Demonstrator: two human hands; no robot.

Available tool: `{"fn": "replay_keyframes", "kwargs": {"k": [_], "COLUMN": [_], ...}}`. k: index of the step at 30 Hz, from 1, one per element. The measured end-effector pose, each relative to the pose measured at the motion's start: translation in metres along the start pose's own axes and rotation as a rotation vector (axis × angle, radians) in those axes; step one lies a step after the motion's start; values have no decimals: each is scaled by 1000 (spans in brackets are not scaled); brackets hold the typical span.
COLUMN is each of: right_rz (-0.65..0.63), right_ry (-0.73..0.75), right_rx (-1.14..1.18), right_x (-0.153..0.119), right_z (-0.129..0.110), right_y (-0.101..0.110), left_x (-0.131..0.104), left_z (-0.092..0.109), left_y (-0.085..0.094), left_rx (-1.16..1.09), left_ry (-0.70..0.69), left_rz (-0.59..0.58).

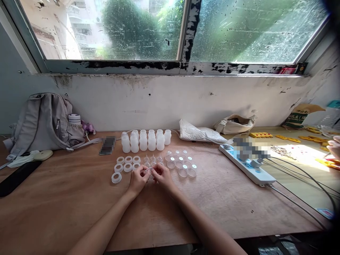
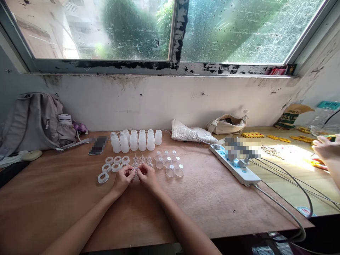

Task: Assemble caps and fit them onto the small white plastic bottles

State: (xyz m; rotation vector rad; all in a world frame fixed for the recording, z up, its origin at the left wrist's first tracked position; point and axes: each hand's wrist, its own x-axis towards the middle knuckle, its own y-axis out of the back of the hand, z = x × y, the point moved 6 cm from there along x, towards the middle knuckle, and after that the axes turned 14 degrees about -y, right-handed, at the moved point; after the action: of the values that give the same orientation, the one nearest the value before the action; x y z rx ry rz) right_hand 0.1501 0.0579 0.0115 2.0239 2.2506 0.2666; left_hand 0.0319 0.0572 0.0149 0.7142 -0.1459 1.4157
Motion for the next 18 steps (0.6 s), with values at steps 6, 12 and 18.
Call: {"fn": "replay_keyframes", "kwargs": {"k": [6, 12, 18], "right_rz": [56, 33, 7], "right_ry": [41, -1, -34], "right_rx": [-86, -16, 22], "right_x": [-2, -1, 3], "right_z": [-6, 0, 5], "right_y": [2, 1, 1], "left_x": [-1, 0, -1], "left_z": [0, 0, 0], "left_y": [0, 0, -1], "left_rx": [-24, -44, -12], "left_ry": [6, 12, -8], "left_rz": [10, -3, 6]}}
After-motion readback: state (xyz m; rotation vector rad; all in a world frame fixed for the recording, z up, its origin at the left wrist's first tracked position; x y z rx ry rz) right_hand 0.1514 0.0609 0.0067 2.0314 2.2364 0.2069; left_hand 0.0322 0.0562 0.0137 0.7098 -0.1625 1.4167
